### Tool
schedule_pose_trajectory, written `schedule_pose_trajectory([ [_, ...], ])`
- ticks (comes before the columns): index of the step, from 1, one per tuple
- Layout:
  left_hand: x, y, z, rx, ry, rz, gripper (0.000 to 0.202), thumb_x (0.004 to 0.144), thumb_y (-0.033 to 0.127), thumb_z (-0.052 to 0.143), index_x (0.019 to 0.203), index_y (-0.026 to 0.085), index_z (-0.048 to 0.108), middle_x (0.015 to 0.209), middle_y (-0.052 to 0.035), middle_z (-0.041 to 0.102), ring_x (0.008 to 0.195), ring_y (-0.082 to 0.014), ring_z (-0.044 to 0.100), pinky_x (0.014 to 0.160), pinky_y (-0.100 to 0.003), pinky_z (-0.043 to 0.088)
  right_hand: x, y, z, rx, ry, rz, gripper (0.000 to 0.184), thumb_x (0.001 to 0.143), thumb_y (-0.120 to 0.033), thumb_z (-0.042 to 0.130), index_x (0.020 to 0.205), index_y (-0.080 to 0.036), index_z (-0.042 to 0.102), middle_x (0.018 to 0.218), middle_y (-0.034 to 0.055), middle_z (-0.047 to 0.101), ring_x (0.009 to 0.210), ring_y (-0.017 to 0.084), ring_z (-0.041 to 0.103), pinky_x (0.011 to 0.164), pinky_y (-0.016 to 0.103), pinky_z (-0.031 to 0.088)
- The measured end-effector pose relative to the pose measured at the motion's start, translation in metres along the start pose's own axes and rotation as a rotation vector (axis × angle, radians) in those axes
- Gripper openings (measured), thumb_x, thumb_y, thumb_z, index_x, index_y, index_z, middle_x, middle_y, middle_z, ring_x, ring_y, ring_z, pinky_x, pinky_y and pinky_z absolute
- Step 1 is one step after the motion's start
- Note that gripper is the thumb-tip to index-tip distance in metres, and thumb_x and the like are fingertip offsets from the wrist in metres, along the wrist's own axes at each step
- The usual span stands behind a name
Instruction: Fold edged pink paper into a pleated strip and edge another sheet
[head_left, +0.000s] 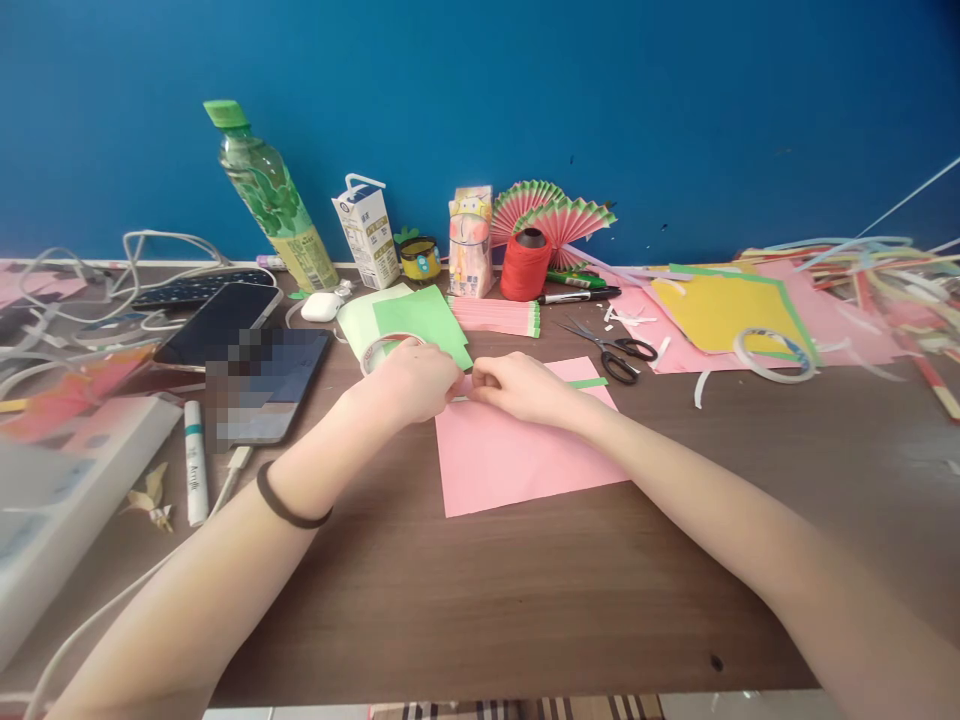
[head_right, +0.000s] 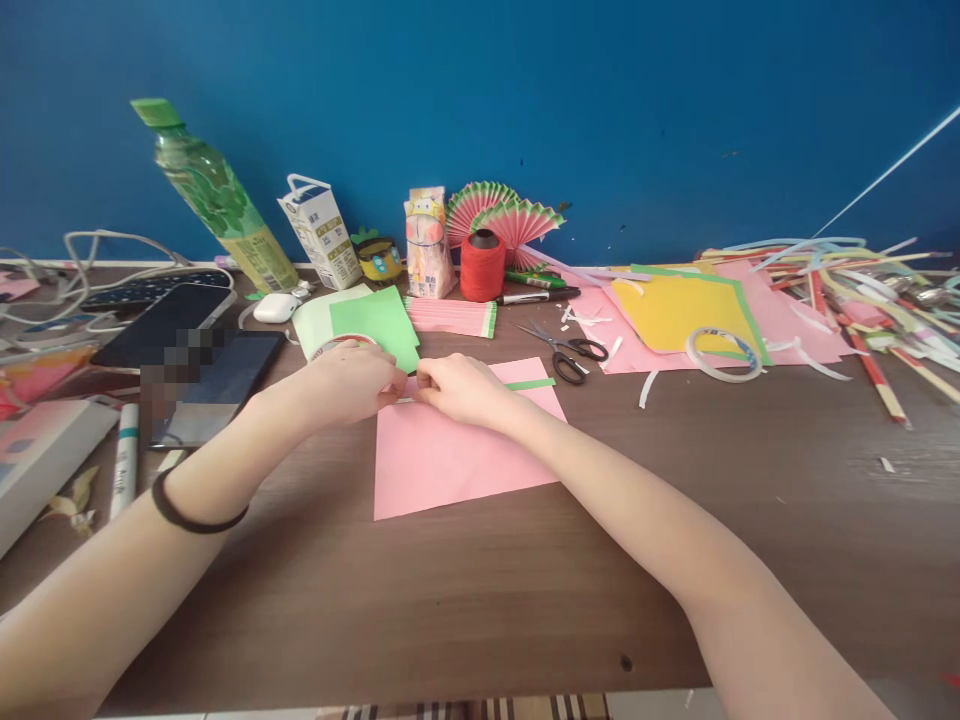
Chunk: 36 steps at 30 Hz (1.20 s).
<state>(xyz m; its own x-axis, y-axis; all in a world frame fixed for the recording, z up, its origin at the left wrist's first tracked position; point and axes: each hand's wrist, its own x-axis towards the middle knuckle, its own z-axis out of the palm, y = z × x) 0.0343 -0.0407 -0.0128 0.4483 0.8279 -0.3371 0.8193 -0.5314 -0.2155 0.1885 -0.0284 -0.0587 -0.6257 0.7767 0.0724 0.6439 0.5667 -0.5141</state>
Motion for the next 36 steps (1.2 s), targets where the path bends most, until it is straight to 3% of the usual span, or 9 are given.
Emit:
schedule_pose_trajectory([
  [9,-0.001,0.003,0.0,0.056,0.007,-0.054,0.021,0.076,0.017,0.046,0.08,0.018,0.067,0.08,-0.0076,0.065,0.084,-0.0206,0.056,0.077,-0.03,0.036,0.0,0.0,0.001,0.012,0.014,0.002,0.008,0.079,-0.023,0.052,0.074,-0.018,0.055,0.071,-0.0006,0.061,0.062,0.011,0.051,0.054,0.023,0.026],
  [17,0.0,0.0,0.002,0.026,0.006,-0.11,0.026,0.079,0.023,0.043,0.081,0.013,0.067,0.076,-0.0119,0.064,0.083,-0.0245,0.058,0.069,-0.031,0.04,0.0,-0.002,0.001,0.034,0.018,0.056,0.011,0.078,-0.026,0.053,0.07,-0.018,0.054,0.064,-0.0021,0.057,0.057,0.01,0.047,0.053,0.022,0.025],
  [25,-0.002,-0.015,-0.003,-0.167,-0.104,-0.09,0.024,0.075,0.022,0.044,0.087,0.021,0.065,0.086,-0.0051,0.066,0.079,-0.0196,0.057,0.064,-0.027,0.038,0.0,-0.001,0.0,0.045,0.007,0.06,0.009,0.078,-0.025,0.053,0.073,-0.018,0.056,0.067,-0.0014,0.058,0.06,0.01,0.048,0.055,0.022,0.027],
  [31,0.001,-0.022,0.008,-0.25,0.015,-0.045,0.025,0.079,0.025,0.038,0.083,0.021,0.062,0.076,-0.0033,0.064,0.07,-0.0159,0.055,0.057,-0.025,0.033,0.0,-0.001,0.0,0.031,0.006,0.059,0.009,0.077,-0.026,0.055,0.072,-0.018,0.055,0.067,-0.0014,0.059,0.06,0.011,0.049,0.055,0.022,0.027],
  [36,0.004,-0.015,0.01,-0.265,0.013,-0.069,0.024,0.079,0.035,0.04,0.078,0.021,0.058,0.07,-0.0036,0.06,0.065,-0.0171,0.054,0.052,-0.025,0.029,0.0,0.0,0.0,0.034,0.005,0.051,0.009,0.077,-0.026,0.055,0.074,-0.018,0.056,0.066,-0.0013,0.059,0.06,0.011,0.05,0.055,0.022,0.027],
])
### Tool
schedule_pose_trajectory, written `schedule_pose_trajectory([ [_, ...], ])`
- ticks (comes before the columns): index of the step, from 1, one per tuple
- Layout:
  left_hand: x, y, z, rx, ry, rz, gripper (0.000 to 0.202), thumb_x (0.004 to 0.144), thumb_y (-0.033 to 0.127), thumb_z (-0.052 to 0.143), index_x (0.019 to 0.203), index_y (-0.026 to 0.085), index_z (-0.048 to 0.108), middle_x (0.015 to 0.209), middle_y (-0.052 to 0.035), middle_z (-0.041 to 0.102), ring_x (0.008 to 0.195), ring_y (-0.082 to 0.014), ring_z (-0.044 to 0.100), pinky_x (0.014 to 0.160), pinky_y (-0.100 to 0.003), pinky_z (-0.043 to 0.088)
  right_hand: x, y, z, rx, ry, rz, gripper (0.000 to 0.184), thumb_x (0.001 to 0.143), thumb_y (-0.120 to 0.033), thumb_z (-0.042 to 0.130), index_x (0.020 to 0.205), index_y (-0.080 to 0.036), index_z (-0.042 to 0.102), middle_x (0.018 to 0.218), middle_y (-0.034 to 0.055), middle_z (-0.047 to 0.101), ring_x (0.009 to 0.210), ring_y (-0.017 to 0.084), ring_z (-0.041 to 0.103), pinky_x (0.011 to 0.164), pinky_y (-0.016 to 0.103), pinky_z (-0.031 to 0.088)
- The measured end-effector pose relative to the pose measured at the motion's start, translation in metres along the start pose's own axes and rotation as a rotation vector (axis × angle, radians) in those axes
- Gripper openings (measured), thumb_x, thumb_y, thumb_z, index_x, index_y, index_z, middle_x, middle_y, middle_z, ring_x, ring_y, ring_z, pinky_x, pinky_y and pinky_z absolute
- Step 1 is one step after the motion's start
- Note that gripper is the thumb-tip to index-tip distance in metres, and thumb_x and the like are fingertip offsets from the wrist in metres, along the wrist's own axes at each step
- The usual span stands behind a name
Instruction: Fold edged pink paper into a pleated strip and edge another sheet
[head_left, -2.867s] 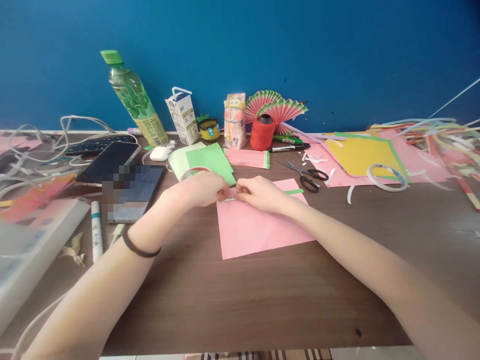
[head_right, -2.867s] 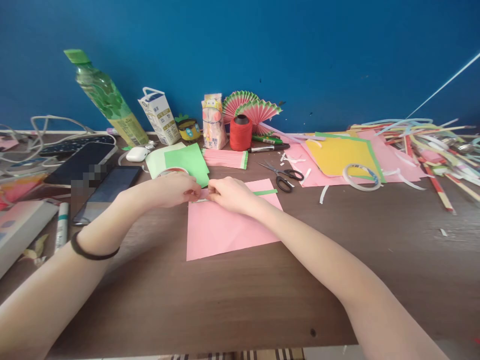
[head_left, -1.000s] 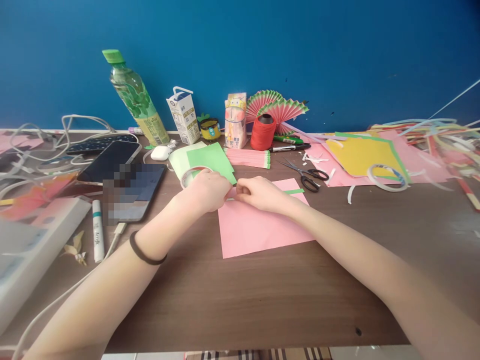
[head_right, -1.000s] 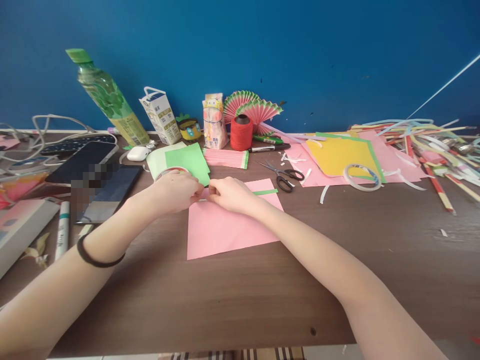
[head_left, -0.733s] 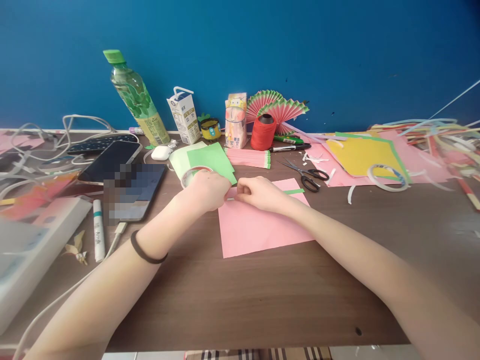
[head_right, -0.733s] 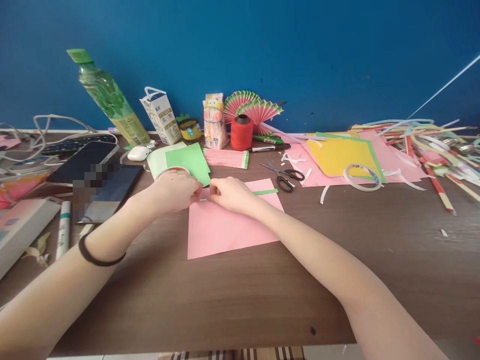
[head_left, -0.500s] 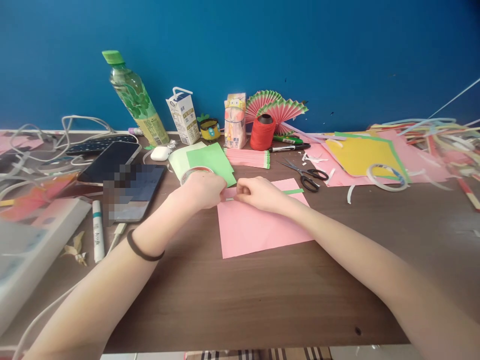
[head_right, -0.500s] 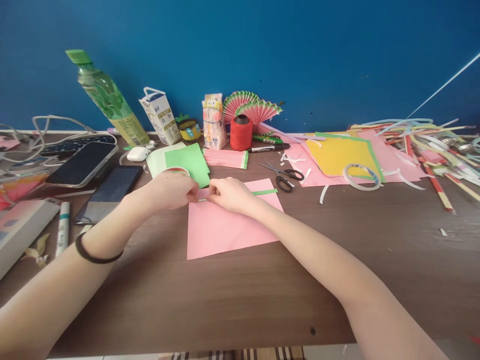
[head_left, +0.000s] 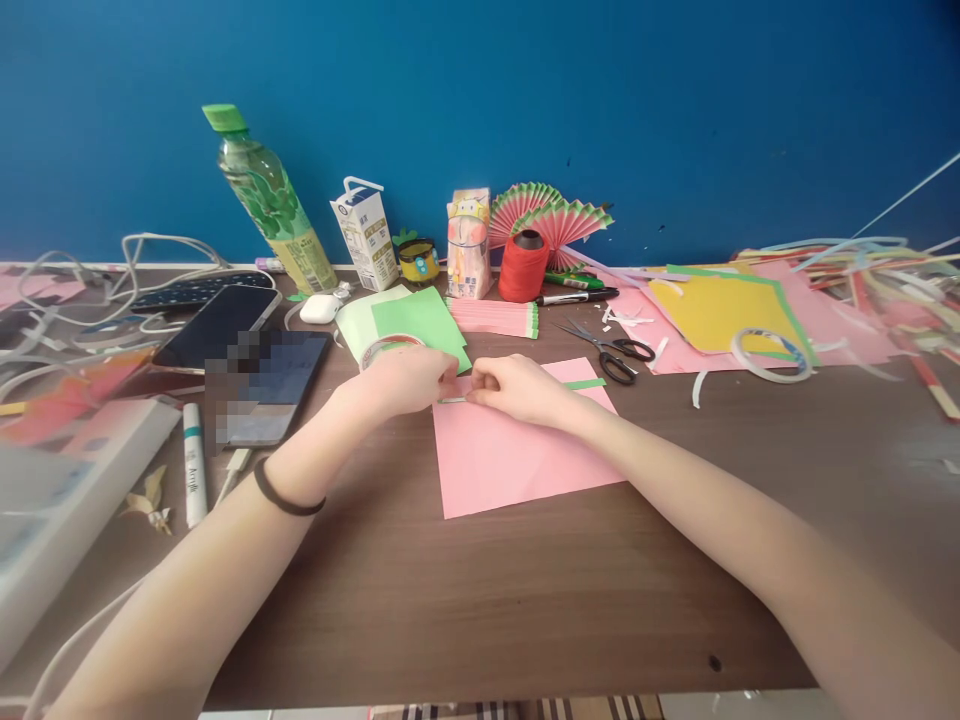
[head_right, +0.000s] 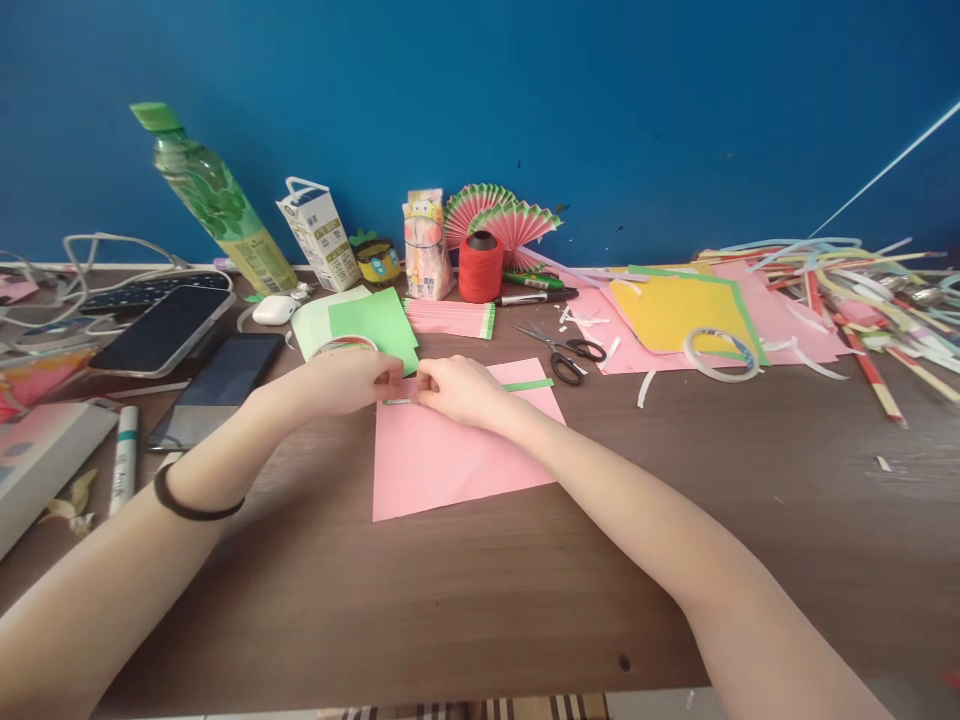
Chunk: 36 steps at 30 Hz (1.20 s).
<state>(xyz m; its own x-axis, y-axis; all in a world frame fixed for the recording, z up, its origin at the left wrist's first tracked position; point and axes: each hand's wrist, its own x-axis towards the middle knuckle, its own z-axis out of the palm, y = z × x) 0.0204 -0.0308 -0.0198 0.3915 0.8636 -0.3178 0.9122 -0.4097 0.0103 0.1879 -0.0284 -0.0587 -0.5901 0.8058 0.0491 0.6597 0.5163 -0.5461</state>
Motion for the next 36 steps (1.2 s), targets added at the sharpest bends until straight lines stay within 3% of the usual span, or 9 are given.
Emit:
schedule_pose_trajectory([
  [10,0.001,0.007,0.001,0.018,0.003,-0.055,0.025,0.076,0.038,0.041,0.079,0.02,0.058,0.069,-0.0046,0.059,0.07,-0.02,0.056,0.054,-0.026,0.031,0.0,0.001,-0.001,0.033,-0.012,-0.004,0.01,0.079,-0.021,0.047,0.076,-0.018,0.057,0.073,0.0004,0.062,0.064,0.012,0.052,0.056,0.023,0.029],
  [23,0.0,0.007,0.0,-0.008,-0.018,-0.079,0.021,0.075,0.033,0.043,0.08,0.021,0.059,0.073,-0.0044,0.06,0.073,-0.02,0.056,0.055,-0.025,0.032,0.0,0.006,-0.006,0.225,-0.026,0.06,0.009,0.077,-0.019,0.045,0.074,-0.017,0.054,0.065,-0.0012,0.058,0.058,0.01,0.05,0.053,0.022,0.032],
  [29,-0.001,0.005,-0.001,-0.045,-0.022,-0.072,0.017,0.073,0.035,0.047,0.075,0.021,0.057,0.066,-0.0027,0.057,0.067,-0.0186,0.055,0.053,-0.025,0.029,-0.001,0.014,-0.009,0.138,0.024,-0.024,0.008,0.073,-0.02,0.052,0.076,-0.019,0.059,0.061,-0.0032,0.052,0.056,0.009,0.044,0.054,0.022,0.03],
  [36,0.003,0.002,0.005,-0.077,0.059,0.021,0.016,0.074,0.031,0.048,0.075,0.02,0.059,0.069,-0.0021,0.059,0.067,-0.0162,0.053,0.055,-0.024,0.029,-0.004,0.019,-0.004,0.115,-0.005,-0.104,0.007,0.069,-0.016,0.057,0.076,-0.018,0.055,0.074,-0.0008,0.053,0.068,0.012,0.047,0.06,0.024,0.034],
])
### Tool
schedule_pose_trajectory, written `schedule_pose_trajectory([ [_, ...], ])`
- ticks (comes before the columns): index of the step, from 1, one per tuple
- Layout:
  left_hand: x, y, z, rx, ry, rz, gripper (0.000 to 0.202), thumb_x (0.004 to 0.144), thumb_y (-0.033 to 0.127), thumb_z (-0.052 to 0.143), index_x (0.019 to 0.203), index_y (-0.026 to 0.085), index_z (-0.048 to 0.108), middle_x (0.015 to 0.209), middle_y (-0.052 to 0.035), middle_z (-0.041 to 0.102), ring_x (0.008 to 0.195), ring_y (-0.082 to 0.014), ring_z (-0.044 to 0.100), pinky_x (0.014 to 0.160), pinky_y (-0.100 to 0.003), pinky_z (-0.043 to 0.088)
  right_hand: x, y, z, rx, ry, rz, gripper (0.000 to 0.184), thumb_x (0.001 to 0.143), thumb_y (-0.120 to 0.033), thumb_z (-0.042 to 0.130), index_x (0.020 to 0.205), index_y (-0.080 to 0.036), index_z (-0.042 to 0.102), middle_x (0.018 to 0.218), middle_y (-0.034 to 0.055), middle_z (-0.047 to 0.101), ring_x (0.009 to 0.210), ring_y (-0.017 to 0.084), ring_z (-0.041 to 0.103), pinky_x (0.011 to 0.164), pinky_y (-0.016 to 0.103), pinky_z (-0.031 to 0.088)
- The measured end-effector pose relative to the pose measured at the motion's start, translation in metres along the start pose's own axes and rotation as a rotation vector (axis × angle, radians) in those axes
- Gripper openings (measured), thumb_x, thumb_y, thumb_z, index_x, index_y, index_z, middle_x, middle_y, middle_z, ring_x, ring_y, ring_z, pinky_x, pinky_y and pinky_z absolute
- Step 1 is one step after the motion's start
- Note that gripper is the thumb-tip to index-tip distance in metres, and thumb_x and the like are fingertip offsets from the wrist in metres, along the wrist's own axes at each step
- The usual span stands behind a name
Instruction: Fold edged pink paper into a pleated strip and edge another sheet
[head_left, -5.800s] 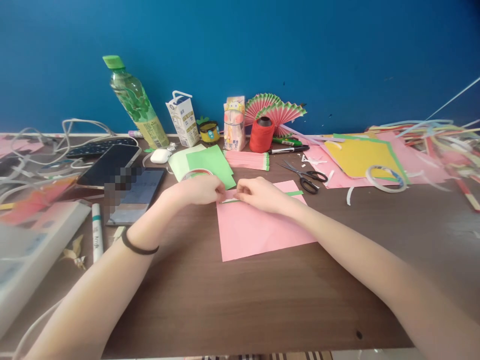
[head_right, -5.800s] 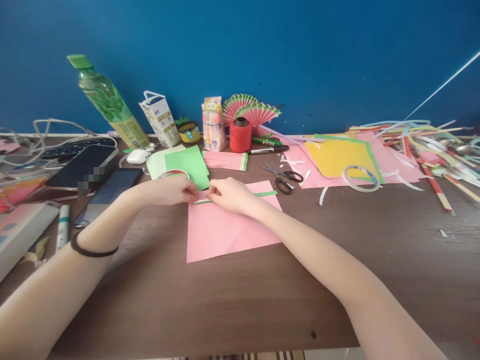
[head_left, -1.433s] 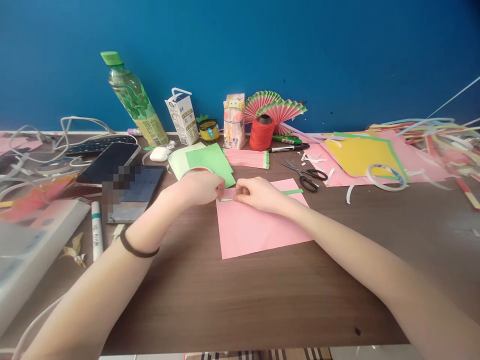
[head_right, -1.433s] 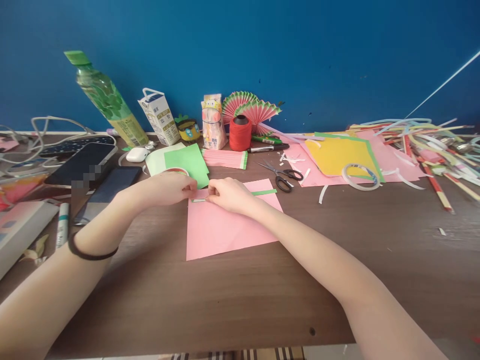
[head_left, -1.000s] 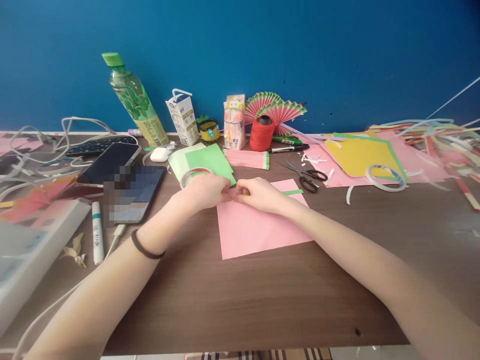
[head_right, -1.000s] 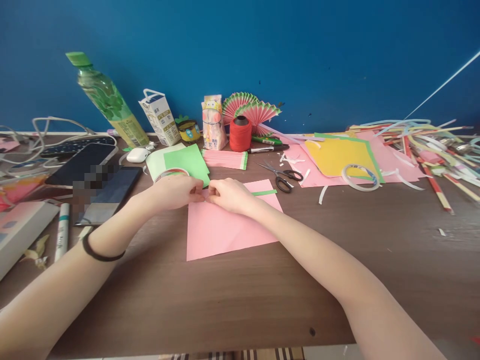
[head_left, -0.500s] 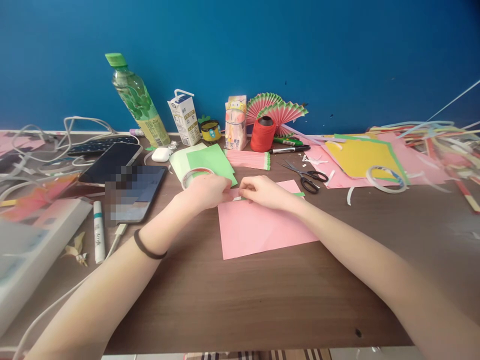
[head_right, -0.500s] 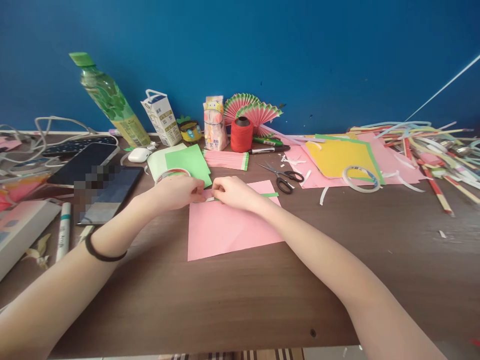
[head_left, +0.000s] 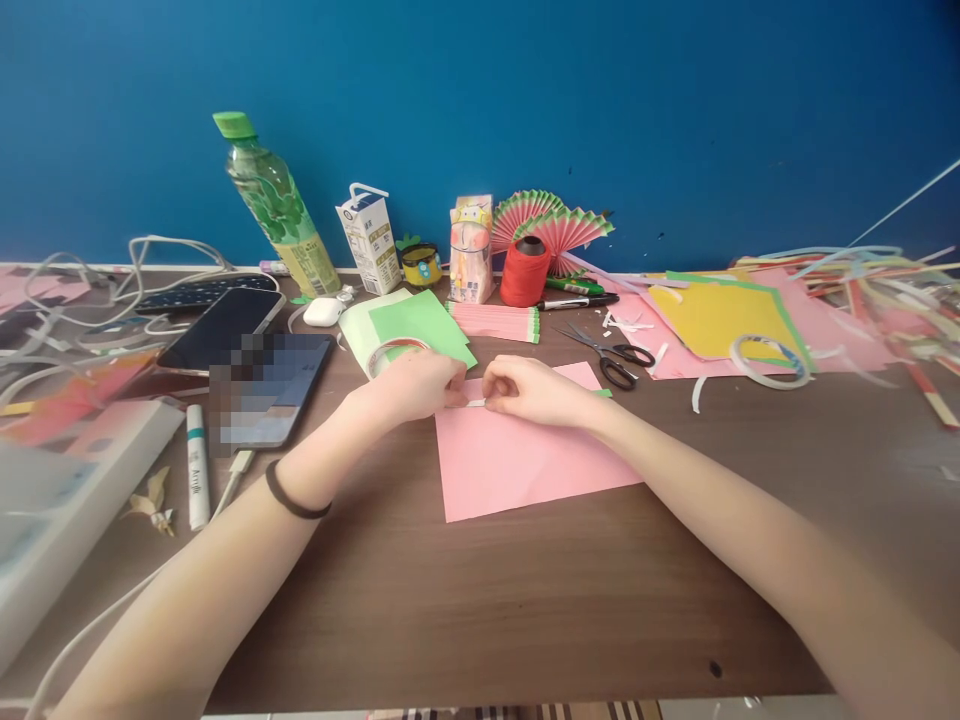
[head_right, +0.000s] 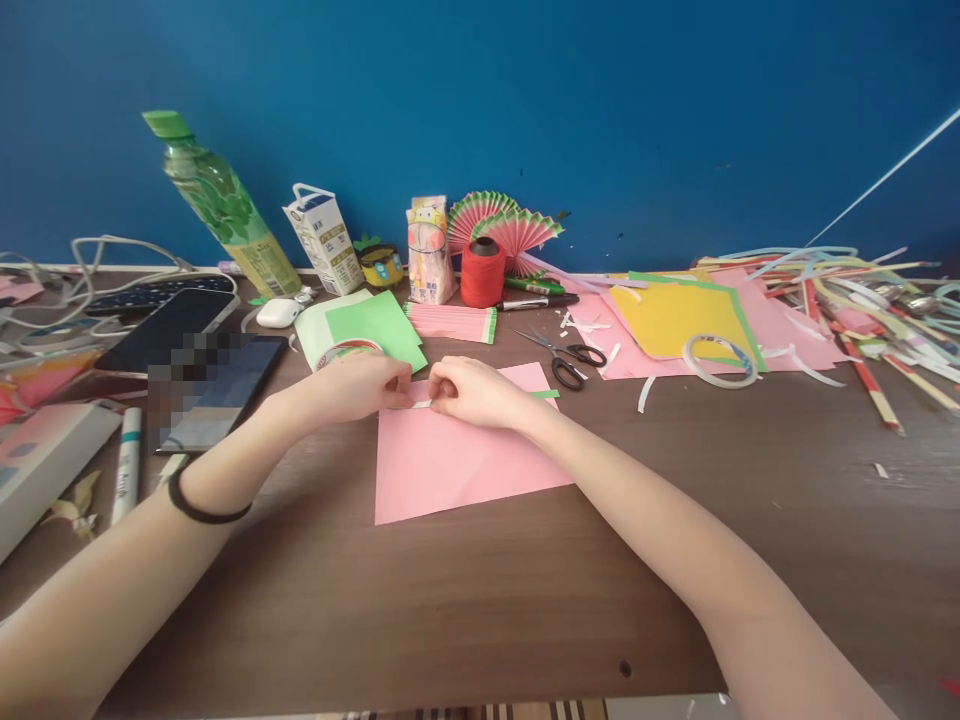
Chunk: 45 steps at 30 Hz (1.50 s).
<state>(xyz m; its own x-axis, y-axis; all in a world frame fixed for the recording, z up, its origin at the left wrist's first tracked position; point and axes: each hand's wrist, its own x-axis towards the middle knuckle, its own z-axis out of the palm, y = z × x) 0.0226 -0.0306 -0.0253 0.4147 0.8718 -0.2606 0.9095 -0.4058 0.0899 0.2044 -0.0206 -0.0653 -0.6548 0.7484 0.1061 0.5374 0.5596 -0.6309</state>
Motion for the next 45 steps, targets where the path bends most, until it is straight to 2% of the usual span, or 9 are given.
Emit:
schedule_pose_trajectory([
  [8,-0.004,0.001,-0.004,-0.084,0.033,0.052,0.019,0.076,0.023,0.039,0.072,0.02,0.057,0.064,0.0001,0.059,0.058,-0.0132,0.05,0.053,-0.024,0.029,-0.002,0.001,0.007,-0.012,0.05,0.017,0.005,0.073,-0.022,0.057,0.073,-0.018,0.054,0.071,-0.0011,0.052,0.067,0.012,0.046,0.06,0.024,0.033],
  [15,-0.001,-0.006,-0.008,-0.331,0.167,-0.09,0.031,0.081,0.032,0.032,0.071,0.019,0.058,0.074,-0.0022,0.065,0.065,-0.0154,0.056,0.057,-0.025,0.037,-0.001,-0.01,0.003,0.088,0.222,0.014,0.006,0.072,-0.018,0.055,0.067,-0.017,0.053,0.067,-0.0019,0.051,0.061,0.01,0.044,0.058,0.023,0.034],
  [20,-0.001,-0.012,-0.014,-0.589,0.114,-0.214,0.043,0.082,0.047,0.033,0.074,0.016,0.062,0.081,-0.0055,0.068,0.069,-0.0161,0.061,0.059,-0.025,0.043,-0.001,-0.008,0.005,0.051,0.326,-0.061,0.006,0.072,-0.015,0.054,0.067,-0.018,0.052,0.069,-0.0015,0.049,0.065,0.011,0.045,0.061,0.024,0.035],
  [24,-0.005,-0.015,-0.021,-0.654,0.044,-0.201,0.043,0.078,0.051,0.042,0.074,0.015,0.063,0.074,-0.0061,0.07,0.07,-0.0164,0.063,0.063,-0.024,0.045,-0.002,-0.005,0.006,0.032,0.364,-0.068,0.005,0.073,-0.016,0.053,0.069,-0.018,0.052,0.07,-0.001,0.048,0.066,0.012,0.045,0.061,0.025,0.035],
  [27,-0.008,-0.016,-0.023,-0.615,0.019,-0.18,0.039,0.073,0.052,0.049,0.069,0.016,0.064,0.073,-0.0049,0.071,0.068,-0.0167,0.062,0.06,-0.024,0.045,-0.002,-0.005,0.006,0.025,0.374,-0.06,0.005,0.073,-0.016,0.053,0.069,-0.018,0.051,0.07,-0.0005,0.049,0.066,0.013,0.045,0.062,0.025,0.035],
  [34,-0.01,-0.014,-0.024,-0.561,0.033,-0.076,0.023,0.071,0.033,0.05,0.065,0.017,0.066,0.07,-0.0007,0.07,0.066,-0.0145,0.061,0.061,-0.022,0.045,-0.001,-0.005,0.006,0.055,0.376,-0.062,0.005,0.073,-0.016,0.054,0.069,-0.018,0.052,0.071,-0.0005,0.049,0.066,0.012,0.046,0.062,0.025,0.036],
  [39,-0.008,-0.016,-0.023,-0.54,0.086,-0.103,0.033,0.075,0.041,0.043,0.072,0.017,0.067,0.072,-0.0027,0.069,0.069,-0.0159,0.06,0.066,-0.026,0.045,0.0,-0.002,0.006,0.098,0.368,-0.043,0.004,0.073,-0.017,0.055,0.069,-0.017,0.053,0.07,-0.0008,0.05,0.066,0.012,0.046,0.062,0.025,0.036],
  [42,-0.007,-0.015,-0.02,-0.447,0.143,-0.138,0.045,0.076,0.052,0.039,0.071,0.017,0.066,0.062,-0.0031,0.064,0.059,-0.0159,0.057,0.056,-0.026,0.042,0.0,-0.003,0.006,0.1,0.358,-0.037,0.004,0.073,-0.017,0.054,0.07,-0.018,0.053,0.07,-0.0009,0.05,0.066,0.012,0.046,0.062,0.025,0.036],
  [45,-0.007,-0.011,-0.017,-0.414,0.099,-0.117,0.044,0.073,0.055,0.043,0.072,0.018,0.066,0.059,-0.0022,0.063,0.056,-0.0152,0.055,0.051,-0.025,0.039,-0.001,-0.005,0.006,0.098,0.355,-0.039,0.004,0.074,-0.018,0.055,0.069,-0.018,0.053,0.07,-0.0009,0.05,0.066,0.012,0.046,0.063,0.026,0.036],
])
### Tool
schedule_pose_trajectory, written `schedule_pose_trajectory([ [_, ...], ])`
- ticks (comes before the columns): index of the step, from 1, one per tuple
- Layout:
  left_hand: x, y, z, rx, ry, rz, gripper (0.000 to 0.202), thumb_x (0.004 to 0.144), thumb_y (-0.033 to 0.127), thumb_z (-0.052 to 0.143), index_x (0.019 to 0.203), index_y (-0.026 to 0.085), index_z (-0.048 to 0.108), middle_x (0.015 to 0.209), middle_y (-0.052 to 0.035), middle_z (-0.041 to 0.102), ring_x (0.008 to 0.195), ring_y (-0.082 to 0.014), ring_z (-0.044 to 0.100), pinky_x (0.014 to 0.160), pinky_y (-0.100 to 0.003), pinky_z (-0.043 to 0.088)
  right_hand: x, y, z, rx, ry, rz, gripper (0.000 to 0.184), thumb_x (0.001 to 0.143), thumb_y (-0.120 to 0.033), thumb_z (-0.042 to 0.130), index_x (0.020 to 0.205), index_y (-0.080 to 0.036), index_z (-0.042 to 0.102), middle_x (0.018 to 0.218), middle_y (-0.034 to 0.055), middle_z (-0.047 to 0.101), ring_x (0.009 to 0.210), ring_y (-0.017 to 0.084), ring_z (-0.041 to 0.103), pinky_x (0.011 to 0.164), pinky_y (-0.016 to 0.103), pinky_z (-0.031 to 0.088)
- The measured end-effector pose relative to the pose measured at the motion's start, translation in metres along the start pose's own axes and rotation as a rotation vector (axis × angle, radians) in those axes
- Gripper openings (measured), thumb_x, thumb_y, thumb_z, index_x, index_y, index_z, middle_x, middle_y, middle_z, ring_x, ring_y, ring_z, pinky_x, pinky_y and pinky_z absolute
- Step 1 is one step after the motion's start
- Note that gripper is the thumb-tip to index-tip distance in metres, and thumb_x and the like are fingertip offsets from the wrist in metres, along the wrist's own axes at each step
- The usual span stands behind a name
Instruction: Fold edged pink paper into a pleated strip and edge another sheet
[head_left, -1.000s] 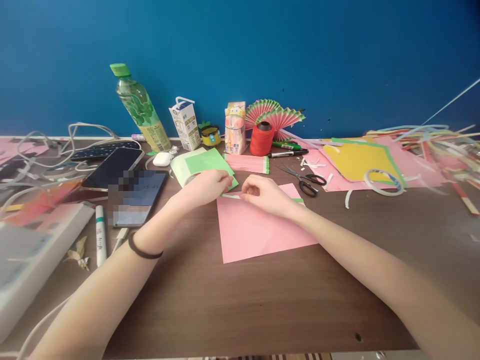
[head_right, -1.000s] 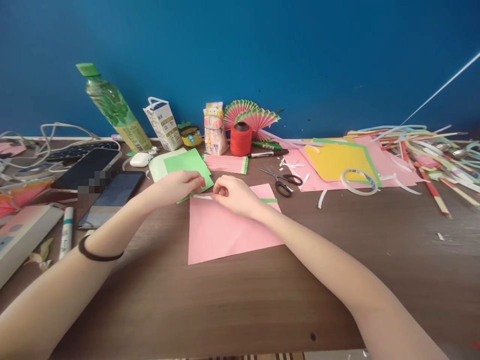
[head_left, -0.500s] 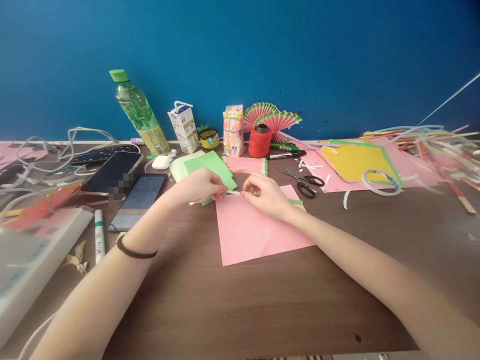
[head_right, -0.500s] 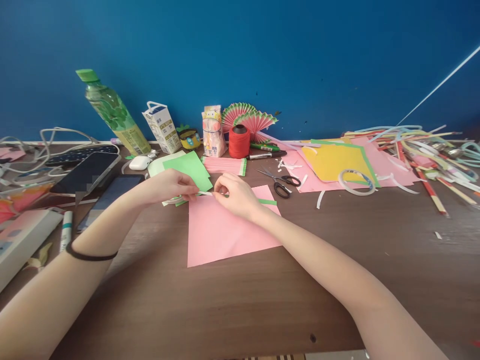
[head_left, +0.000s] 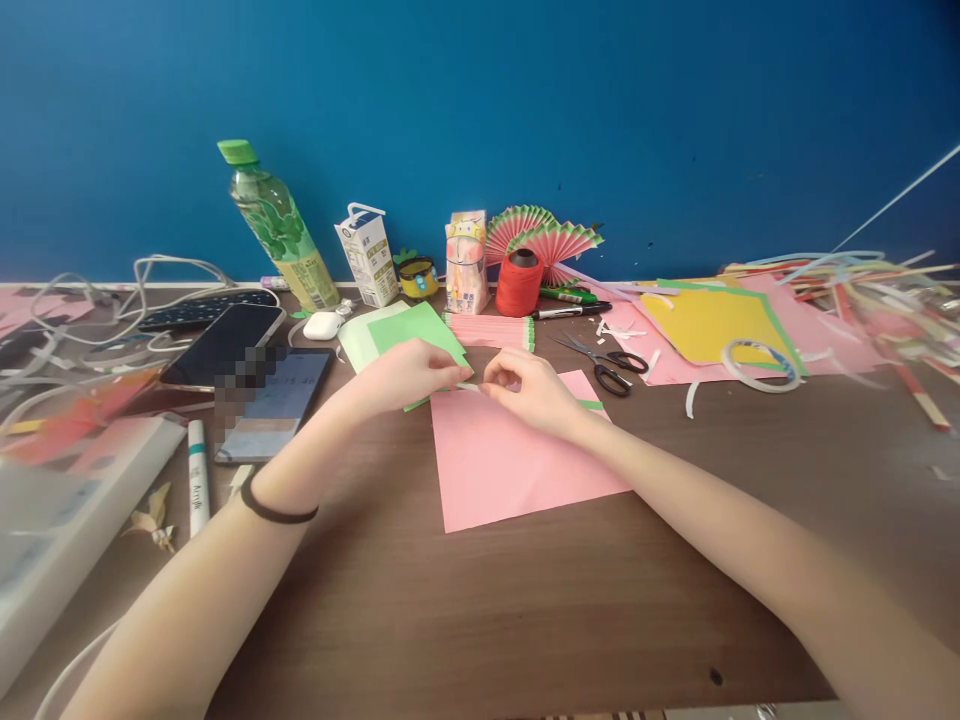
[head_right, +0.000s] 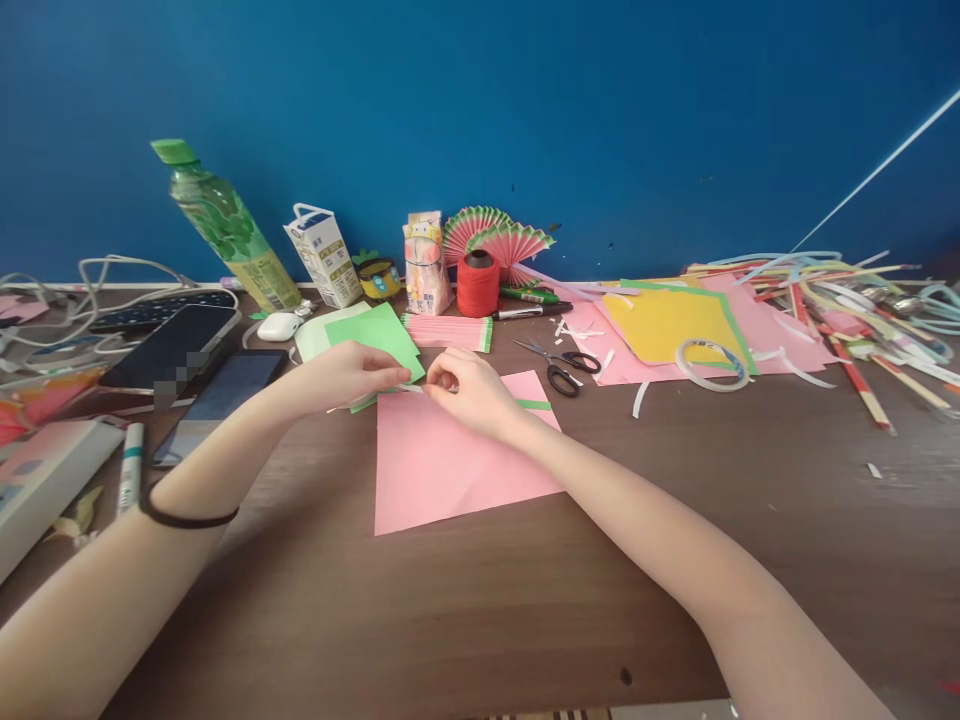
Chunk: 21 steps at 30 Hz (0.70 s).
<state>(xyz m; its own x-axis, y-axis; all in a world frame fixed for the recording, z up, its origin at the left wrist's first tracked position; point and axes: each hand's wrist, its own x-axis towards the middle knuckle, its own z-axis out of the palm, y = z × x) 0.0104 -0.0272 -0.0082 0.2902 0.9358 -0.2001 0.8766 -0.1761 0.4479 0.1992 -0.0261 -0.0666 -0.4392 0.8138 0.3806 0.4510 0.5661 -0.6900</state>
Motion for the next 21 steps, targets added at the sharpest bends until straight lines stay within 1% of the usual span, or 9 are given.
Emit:
schedule_pose_trajectory([
  [3,0.0007,0.0027,0.004,-0.061,-0.063,0.055,0.032,0.071,0.046,0.05,0.076,0.02,0.067,0.072,-0.0008,0.068,0.067,-0.0145,0.059,0.059,-0.023,0.043,0.0,-0.0024,0.0004,0.008,0.002,-0.018,0.005,0.074,-0.018,0.055,0.069,-0.018,0.053,0.07,-0.0006,0.05,0.066,0.012,0.047,0.063,0.026,0.036],
  [6,0.0023,0.0017,0.0066,-0.162,-0.121,0.08,0.026,0.072,0.039,0.05,0.074,0.02,0.067,0.076,-0.0004,0.069,0.07,-0.0136,0.06,0.063,-0.022,0.045,0.001,-0.0038,-0.0003,0.028,0.009,-0.012,0.005,0.074,-0.019,0.056,0.069,-0.018,0.053,0.07,-0.0003,0.051,0.065,0.012,0.047,0.063,0.026,0.037],
  [9,0.0033,-0.0013,0.0072,-0.184,-0.099,0.065,0.025,0.072,0.039,0.051,0.072,0.02,0.068,0.075,-0.0004,0.07,0.07,-0.0139,0.061,0.065,-0.023,0.045,0.003,-0.0028,-0.0031,0.049,0.045,0.006,0.006,0.076,-0.021,0.053,0.072,-0.018,0.055,0.075,0.0014,0.056,0.068,0.013,0.049,0.064,0.027,0.038],
  [12,0.0032,-0.0029,0.0061,-0.177,-0.079,0.056,0.024,0.071,0.039,0.053,0.072,0.021,0.069,0.074,-0.0001,0.07,0.069,-0.0138,0.061,0.065,-0.023,0.045,0.0046,0.0,-0.0064,0.034,0.057,-0.027,0.01,0.079,-0.021,0.05,0.076,-0.018,0.059,0.082,0.0032,0.06,0.077,0.015,0.053,0.069,0.029,0.039],
  [14,0.0029,-0.0029,0.0052,-0.181,-0.078,0.051,0.024,0.071,0.038,0.053,0.073,0.021,0.069,0.074,-0.0002,0.07,0.069,-0.0137,0.061,0.064,-0.023,0.045,0.0048,0.0018,-0.0074,0.025,0.02,-0.061,0.011,0.078,-0.019,0.05,0.077,-0.018,0.061,0.083,0.0036,0.062,0.083,0.017,0.054,0.075,0.031,0.04],
  [16,0.003,-0.0028,0.0049,-0.189,-0.08,0.048,0.024,0.07,0.038,0.054,0.074,0.021,0.069,0.075,-0.0005,0.07,0.069,-0.0139,0.061,0.062,-0.023,0.045,0.0042,0.003,-0.0069,0.026,-0.037,-0.062,0.011,0.077,-0.017,0.052,0.079,-0.018,0.062,0.084,0.0038,0.063,0.084,0.017,0.055,0.079,0.032,0.04],
  [18,0.0034,-0.0028,0.005,-0.194,-0.077,0.047,0.025,0.07,0.039,0.054,0.074,0.02,0.069,0.074,-0.001,0.069,0.068,-0.0141,0.061,0.06,-0.022,0.045,0.0034,0.0034,-0.0056,0.024,-0.077,-0.025,0.011,0.075,-0.016,0.054,0.081,-0.018,0.063,0.086,0.0037,0.064,0.085,0.017,0.056,0.08,0.033,0.04],
  [21,0.004,-0.0028,0.0053,-0.188,-0.07,0.037,0.027,0.069,0.041,0.054,0.075,0.02,0.07,0.073,-0.0014,0.069,0.067,-0.0145,0.06,0.057,-0.022,0.044,0.0024,0.0027,-0.0038,0.024,-0.095,0.033,0.011,0.075,-0.019,0.055,0.081,-0.019,0.065,0.085,0.0032,0.065,0.085,0.017,0.056,0.079,0.033,0.041],
])
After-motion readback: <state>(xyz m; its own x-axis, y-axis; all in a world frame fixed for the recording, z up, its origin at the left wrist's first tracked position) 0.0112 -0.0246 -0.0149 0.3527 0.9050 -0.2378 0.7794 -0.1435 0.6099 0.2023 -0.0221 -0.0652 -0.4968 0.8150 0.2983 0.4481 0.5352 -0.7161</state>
